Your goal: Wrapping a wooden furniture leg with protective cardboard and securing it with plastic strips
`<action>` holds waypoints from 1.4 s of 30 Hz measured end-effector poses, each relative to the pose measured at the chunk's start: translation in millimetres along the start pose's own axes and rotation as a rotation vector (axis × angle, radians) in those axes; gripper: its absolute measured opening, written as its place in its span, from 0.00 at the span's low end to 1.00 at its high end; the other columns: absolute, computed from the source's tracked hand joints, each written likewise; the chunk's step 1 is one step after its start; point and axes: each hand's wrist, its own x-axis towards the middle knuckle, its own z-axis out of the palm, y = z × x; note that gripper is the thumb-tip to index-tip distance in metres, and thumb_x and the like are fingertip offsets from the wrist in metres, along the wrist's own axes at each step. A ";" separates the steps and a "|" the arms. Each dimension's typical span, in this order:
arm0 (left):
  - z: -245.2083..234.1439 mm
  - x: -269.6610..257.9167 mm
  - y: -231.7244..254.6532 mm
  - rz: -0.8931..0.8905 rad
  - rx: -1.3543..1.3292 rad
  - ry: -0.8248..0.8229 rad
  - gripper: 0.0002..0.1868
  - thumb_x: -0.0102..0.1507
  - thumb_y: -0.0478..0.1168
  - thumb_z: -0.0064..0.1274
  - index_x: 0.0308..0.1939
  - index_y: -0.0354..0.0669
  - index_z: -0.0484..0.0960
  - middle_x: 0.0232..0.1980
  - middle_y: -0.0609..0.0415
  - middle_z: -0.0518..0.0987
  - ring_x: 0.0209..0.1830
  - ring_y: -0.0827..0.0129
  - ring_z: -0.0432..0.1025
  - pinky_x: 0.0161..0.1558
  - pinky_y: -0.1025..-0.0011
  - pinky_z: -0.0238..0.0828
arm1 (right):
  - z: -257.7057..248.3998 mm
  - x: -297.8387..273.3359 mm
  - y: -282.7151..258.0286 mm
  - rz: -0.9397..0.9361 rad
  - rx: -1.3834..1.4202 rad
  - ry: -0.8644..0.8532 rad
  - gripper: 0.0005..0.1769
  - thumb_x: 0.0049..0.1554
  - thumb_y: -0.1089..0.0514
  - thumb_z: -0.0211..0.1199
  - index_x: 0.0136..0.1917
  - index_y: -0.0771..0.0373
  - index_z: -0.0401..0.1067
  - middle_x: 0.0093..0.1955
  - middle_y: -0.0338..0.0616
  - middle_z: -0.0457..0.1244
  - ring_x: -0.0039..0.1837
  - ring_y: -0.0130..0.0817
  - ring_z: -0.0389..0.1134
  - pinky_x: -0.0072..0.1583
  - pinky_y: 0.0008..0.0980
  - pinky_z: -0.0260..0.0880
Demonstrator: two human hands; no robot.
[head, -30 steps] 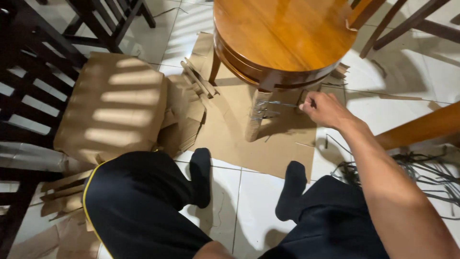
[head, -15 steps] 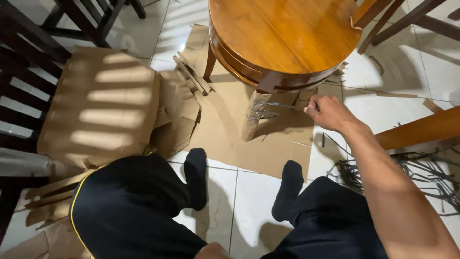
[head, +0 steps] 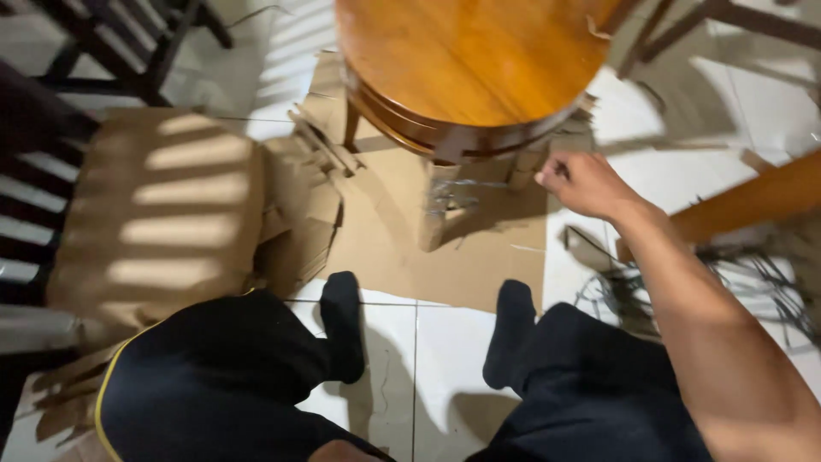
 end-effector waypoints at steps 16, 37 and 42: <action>47.7 73.2 -171.0 -0.260 -0.101 0.297 0.17 0.64 0.29 0.52 0.58 0.41 0.76 0.37 0.51 0.81 0.34 0.67 0.76 0.37 0.71 0.77 | 281.7 -233.6 168.4 0.762 0.942 0.787 0.14 0.63 0.42 0.63 0.57 0.47 0.77 0.47 0.43 0.71 0.50 0.36 0.73 0.55 0.35 0.73; 59.6 30.9 -269.8 -0.658 -0.128 0.334 0.15 0.67 0.30 0.52 0.58 0.33 0.75 0.37 0.48 0.74 0.31 0.65 0.73 0.34 0.71 0.73 | 241.7 -382.2 292.1 1.267 0.577 0.464 0.19 0.53 0.40 0.57 0.44 0.54 0.79 0.45 0.47 0.71 0.56 0.53 0.72 0.56 0.52 0.66; 63.6 25.2 -297.1 -0.640 -0.174 0.400 0.14 0.67 0.30 0.52 0.57 0.34 0.76 0.37 0.50 0.73 0.31 0.65 0.73 0.33 0.73 0.73 | 94.6 -343.4 206.5 0.749 1.187 0.966 0.04 0.66 0.57 0.56 0.51 0.59 0.65 0.35 0.41 0.60 0.34 0.28 0.64 0.40 0.25 0.66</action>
